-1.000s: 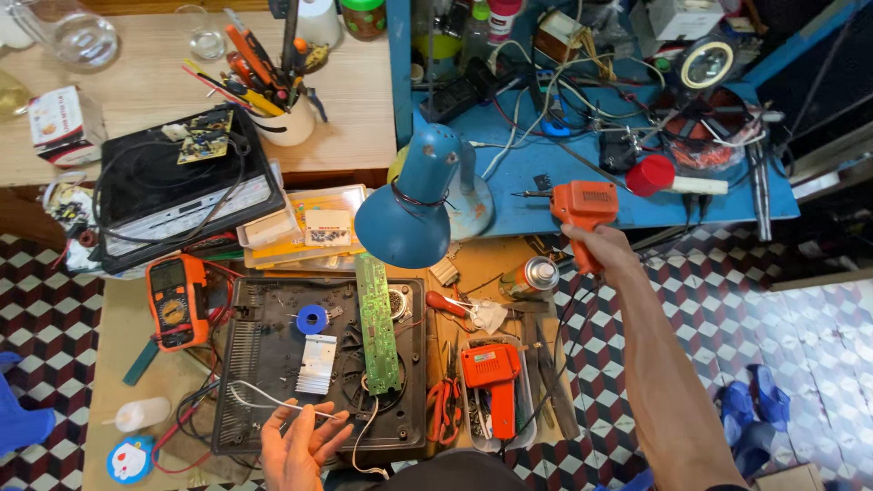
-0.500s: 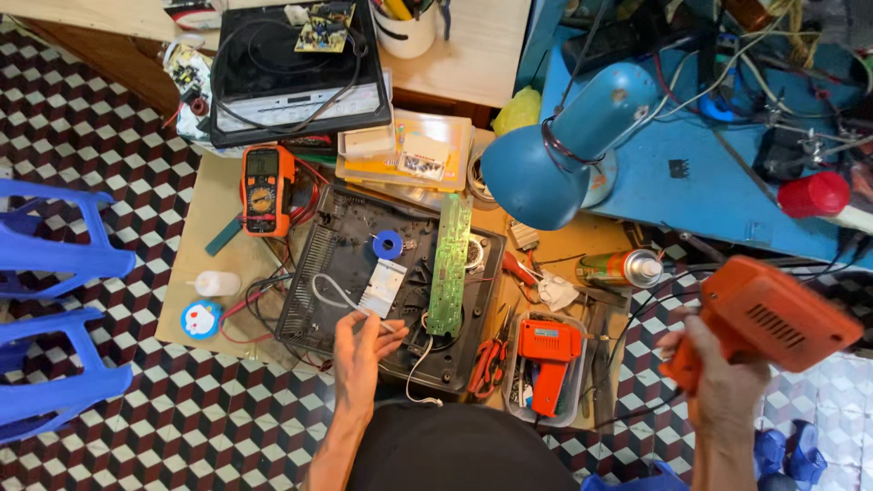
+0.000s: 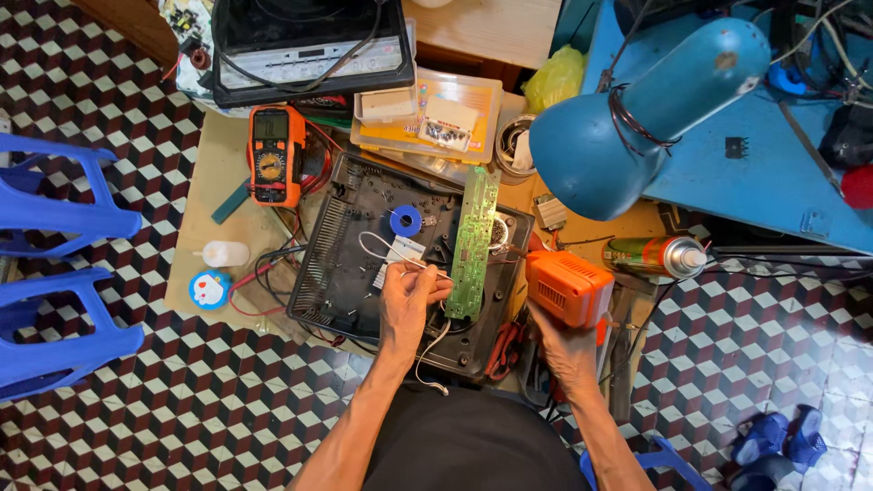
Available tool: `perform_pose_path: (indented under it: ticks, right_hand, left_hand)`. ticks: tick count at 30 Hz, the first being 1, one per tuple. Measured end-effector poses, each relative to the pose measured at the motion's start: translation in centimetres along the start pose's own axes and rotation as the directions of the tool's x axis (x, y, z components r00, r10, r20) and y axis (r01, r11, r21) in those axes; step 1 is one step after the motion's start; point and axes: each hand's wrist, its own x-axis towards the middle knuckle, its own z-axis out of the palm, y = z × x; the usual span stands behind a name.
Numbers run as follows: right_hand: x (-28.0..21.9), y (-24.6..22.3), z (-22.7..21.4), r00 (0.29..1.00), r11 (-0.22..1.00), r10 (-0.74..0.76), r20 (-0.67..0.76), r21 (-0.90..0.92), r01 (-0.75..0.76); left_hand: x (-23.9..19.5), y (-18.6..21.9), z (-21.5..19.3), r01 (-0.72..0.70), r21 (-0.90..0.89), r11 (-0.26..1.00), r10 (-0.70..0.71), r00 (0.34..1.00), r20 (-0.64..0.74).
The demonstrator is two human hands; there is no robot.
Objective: The person uses a heat gun to apply heat to a green circuit board, then flips it to inspect the other side. They continue heating specific areas of the board while holding it with one hand and operating the heat gun with the other.
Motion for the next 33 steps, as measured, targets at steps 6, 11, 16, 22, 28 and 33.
perform_pose_path:
  ticks: [6, 11, 16, 22, 28, 33]
  right_hand:
    - [-0.8, 4.9, 2.0, 0.932, 0.737, -0.351, 0.088, -0.589, 0.333]
    - [-0.5, 3.8, 1.7, 0.95, 0.788, -0.29, 0.118, -0.534, 0.307]
    - [0.4, 2.6, 1.0, 0.935, 0.862, -0.335, 0.116, -0.364, 0.354]
    - [-1.4, 5.0, 2.3, 0.937, 0.656, -0.305, 0.169, -0.676, 0.336]
    - [-1.7, 7.6, 2.7, 0.959, 0.765, -0.211, 0.188, -0.579, 0.282]
    - [-1.4, 6.1, 2.9, 0.991, 0.988, -0.132, 0.009, -0.077, 0.132]
  left_hand:
    - [-0.7, -0.2, 0.0, 0.016, -0.013, 1.0, -0.015, 1.0, 0.024]
    - [-0.7, -0.4, 0.0, 0.033, 0.018, 0.999, -0.033, 0.999, 0.03]
    - [-0.1, -0.6, 0.4, 0.032, 0.007, 0.999, -0.032, 0.999, 0.034]
    - [1.2, -1.6, 1.1, -0.003, -0.031, 1.0, 0.003, 1.0, 0.008]
    - [1.2, -1.9, 1.0, 0.026, -0.024, 0.999, -0.026, 1.0, -0.005]
    - [1.2, -2.0, 1.0, 0.046, -0.001, 0.999, -0.046, 0.999, -0.027]
